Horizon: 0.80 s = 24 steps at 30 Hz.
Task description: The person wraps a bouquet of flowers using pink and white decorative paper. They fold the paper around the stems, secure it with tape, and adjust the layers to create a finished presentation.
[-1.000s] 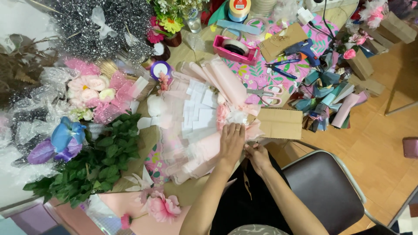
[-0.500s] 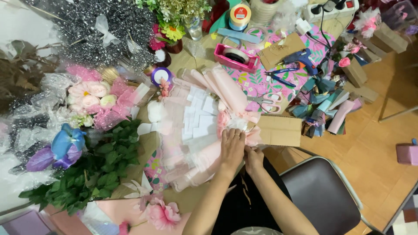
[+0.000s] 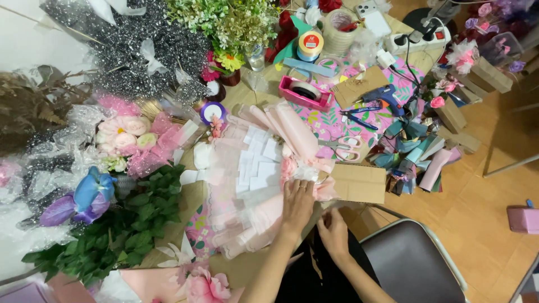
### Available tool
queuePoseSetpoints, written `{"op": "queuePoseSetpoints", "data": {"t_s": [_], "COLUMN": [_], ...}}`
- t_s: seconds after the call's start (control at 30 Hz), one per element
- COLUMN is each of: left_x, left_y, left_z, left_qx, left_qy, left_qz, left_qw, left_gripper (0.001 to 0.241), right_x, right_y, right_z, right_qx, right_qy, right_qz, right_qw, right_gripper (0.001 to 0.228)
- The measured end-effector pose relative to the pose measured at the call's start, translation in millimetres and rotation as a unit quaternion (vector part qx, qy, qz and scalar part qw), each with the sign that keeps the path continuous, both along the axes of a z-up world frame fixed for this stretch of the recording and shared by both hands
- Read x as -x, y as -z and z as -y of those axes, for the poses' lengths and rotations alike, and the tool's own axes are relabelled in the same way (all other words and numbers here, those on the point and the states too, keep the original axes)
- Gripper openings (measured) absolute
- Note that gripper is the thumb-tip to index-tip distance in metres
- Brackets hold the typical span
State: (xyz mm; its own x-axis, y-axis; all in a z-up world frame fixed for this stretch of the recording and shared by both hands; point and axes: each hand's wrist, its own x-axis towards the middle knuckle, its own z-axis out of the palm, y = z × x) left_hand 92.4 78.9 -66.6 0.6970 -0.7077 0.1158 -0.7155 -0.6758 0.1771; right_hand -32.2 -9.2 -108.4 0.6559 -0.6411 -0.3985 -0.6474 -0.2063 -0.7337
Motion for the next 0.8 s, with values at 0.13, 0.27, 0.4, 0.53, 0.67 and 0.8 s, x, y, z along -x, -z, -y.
{"op": "queuePoseSetpoints", "data": {"t_s": [0.13,0.27,0.4,0.53,0.67,0.8], "left_x": [3,5,8,9,20,28], "left_y": [1,1,-15,-8,26,30], "left_z": [-2,2,4,9,27,42], "left_qx": [0.003,-0.001,-0.008,-0.043,-0.053,-0.051], "left_qy": [-0.009,-0.015,-0.020,-0.035,-0.074,-0.142], "left_qz": [0.030,0.060,0.096,0.063,0.074,0.072], "left_qw": [1.000,0.998,0.995,0.996,0.993,0.986], "left_gripper": [0.039,0.032,0.025,0.043,0.042,0.038], "right_x": [-9,-32,-59,-95,-138,-183], "right_y": [-36,-44,-43,-32,-18,-32], "right_z": [8,39,85,136,180,211], "right_qx": [0.280,0.299,0.323,0.271,0.226,0.187], "right_qy": [-0.176,-0.184,-0.171,-0.182,-0.194,-0.206], "right_qz": [0.152,0.155,0.171,0.219,0.244,0.233], "right_qw": [0.931,0.923,0.915,0.919,0.923,0.932], "right_gripper": [0.031,0.040,0.015,0.015,0.021,0.018]}}
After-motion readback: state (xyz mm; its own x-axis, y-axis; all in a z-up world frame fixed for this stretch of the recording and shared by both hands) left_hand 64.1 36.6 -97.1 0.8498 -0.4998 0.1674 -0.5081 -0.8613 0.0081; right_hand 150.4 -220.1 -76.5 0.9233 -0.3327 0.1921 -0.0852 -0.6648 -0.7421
